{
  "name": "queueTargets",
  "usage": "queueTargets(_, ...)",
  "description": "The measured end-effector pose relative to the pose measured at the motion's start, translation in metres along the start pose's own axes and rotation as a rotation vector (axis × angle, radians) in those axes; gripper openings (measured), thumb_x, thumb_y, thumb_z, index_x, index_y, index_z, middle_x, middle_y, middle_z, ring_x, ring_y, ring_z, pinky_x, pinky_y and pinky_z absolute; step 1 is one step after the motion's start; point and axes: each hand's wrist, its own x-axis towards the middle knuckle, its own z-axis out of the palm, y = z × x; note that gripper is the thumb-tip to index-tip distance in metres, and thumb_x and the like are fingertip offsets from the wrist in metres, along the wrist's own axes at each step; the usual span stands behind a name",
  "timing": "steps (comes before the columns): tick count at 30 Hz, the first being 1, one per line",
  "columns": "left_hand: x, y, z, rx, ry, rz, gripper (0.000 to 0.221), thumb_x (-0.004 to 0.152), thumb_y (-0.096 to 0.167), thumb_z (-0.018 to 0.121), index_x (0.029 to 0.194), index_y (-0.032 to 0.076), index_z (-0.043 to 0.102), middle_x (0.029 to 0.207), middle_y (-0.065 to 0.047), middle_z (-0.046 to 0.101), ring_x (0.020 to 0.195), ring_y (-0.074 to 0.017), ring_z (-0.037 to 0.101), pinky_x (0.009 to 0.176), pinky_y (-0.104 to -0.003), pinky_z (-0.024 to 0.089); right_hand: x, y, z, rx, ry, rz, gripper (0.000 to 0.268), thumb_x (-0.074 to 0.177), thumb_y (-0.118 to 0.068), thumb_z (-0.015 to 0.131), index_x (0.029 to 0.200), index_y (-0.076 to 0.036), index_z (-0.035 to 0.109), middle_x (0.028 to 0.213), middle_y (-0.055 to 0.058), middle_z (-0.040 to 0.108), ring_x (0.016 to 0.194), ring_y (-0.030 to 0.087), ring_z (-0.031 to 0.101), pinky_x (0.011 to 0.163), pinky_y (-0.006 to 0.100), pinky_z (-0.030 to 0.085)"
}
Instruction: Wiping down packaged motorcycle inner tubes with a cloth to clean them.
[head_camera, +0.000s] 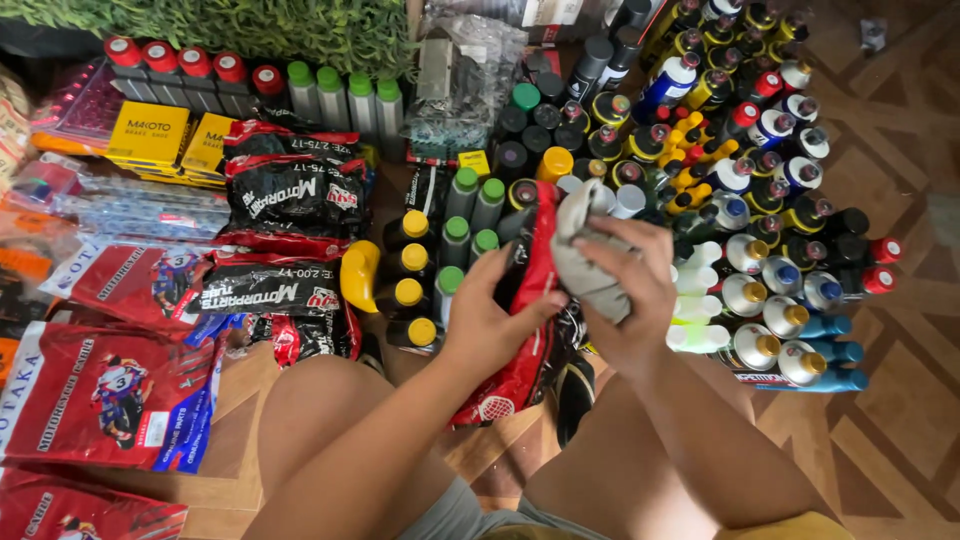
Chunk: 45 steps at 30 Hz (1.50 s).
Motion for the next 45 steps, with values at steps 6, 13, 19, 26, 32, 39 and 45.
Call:
queueTargets(6, 0.011, -0.041, 0.004, -0.537, 0.188, -0.105, 0.045, 0.092, 0.024, 0.075, 0.128, 0.001, 0.061, 0.112, -0.004, 0.072, 0.099, -0.0126, 0.065, 0.091, -0.029, 0.054, -0.009, -0.011, 0.005, 0.07, -0.152, -0.067, 0.053, 0.066, -0.001, 0.081, 0.117, -0.007, 0.068, 0.13, 0.013, 0.063, 0.119, 0.036, 0.058, 0.102, 0.045, 0.048)
queueTargets(13, 0.037, -0.108, -0.038, -0.666, 0.628, -0.29, 0.052, 0.104, 0.044, 0.064, 0.126, -0.002, 0.06, 0.109, -0.01, 0.065, 0.094, -0.0204, 0.06, 0.084, -0.036, 0.052, -0.017, -0.025, 0.025, 0.268, -0.592, -0.305, 0.052, 0.058, -0.009, 0.084, 0.109, -0.015, 0.074, 0.119, 0.005, 0.067, 0.113, 0.035, 0.059, 0.094, 0.048, 0.048)
queueTargets(19, 0.041, -0.036, -0.079, -1.279, 0.499, -0.309, 0.083, 0.09, 0.07, 0.049, 0.149, 0.011, 0.047, 0.15, -0.012, 0.056, 0.131, -0.0313, 0.059, 0.111, -0.045, 0.047, -0.055, 0.03, 0.065, 0.355, -0.764, 0.128, 0.055, 0.066, -0.01, 0.082, 0.119, -0.015, 0.072, 0.117, 0.003, 0.071, 0.112, 0.027, 0.065, 0.096, 0.041, 0.052)
queueTargets(26, 0.042, -0.053, -0.053, -1.223, 0.696, -0.275, 0.075, 0.096, 0.061, 0.052, 0.15, 0.01, 0.04, 0.146, -0.011, 0.055, 0.129, -0.0315, 0.058, 0.111, -0.048, 0.048, -0.063, 0.071, 0.076, 1.614, -0.14, 1.273, 0.057, 0.09, -0.023, 0.081, 0.138, -0.005, 0.054, 0.124, 0.01, 0.067, 0.114, 0.028, 0.066, 0.096, 0.048, 0.052)
queueTargets(32, 0.029, -0.028, -0.021, -1.243, 0.499, -0.184, 0.063, 0.099, 0.05, 0.054, 0.149, 0.016, 0.036, 0.144, -0.009, 0.053, 0.128, -0.029, 0.058, 0.109, -0.049, 0.05, -0.008, 0.014, 0.059, 1.304, 0.04, 1.195, 0.047, 0.082, -0.007, 0.076, 0.126, -0.009, 0.061, 0.115, 0.008, 0.07, 0.106, 0.024, 0.069, 0.099, 0.043, 0.055)
queueTargets(39, 0.049, -0.077, -0.037, -1.101, 0.2, -0.463, 0.074, 0.101, 0.056, 0.055, 0.151, 0.004, 0.04, 0.144, -0.018, 0.053, 0.124, -0.0328, 0.058, 0.102, -0.057, 0.051, -0.014, 0.031, 0.033, 1.178, 0.278, 0.978, 0.038, 0.085, 0.004, 0.074, 0.119, -0.006, 0.061, 0.109, 0.009, 0.068, 0.1, 0.025, 0.068, 0.091, 0.043, 0.059)
queueTargets(45, 0.045, -0.065, -0.016, -1.176, -0.07, -0.849, 0.081, 0.092, 0.076, 0.045, 0.157, 0.028, 0.044, 0.144, -0.007, 0.059, 0.121, -0.033, 0.062, 0.092, -0.067, 0.046, -0.036, 0.049, 0.025, 0.328, 0.014, -0.014, 0.045, 0.082, 0.004, 0.08, 0.119, -0.007, 0.056, 0.13, 0.014, 0.062, 0.121, 0.034, 0.062, 0.105, 0.044, 0.052)
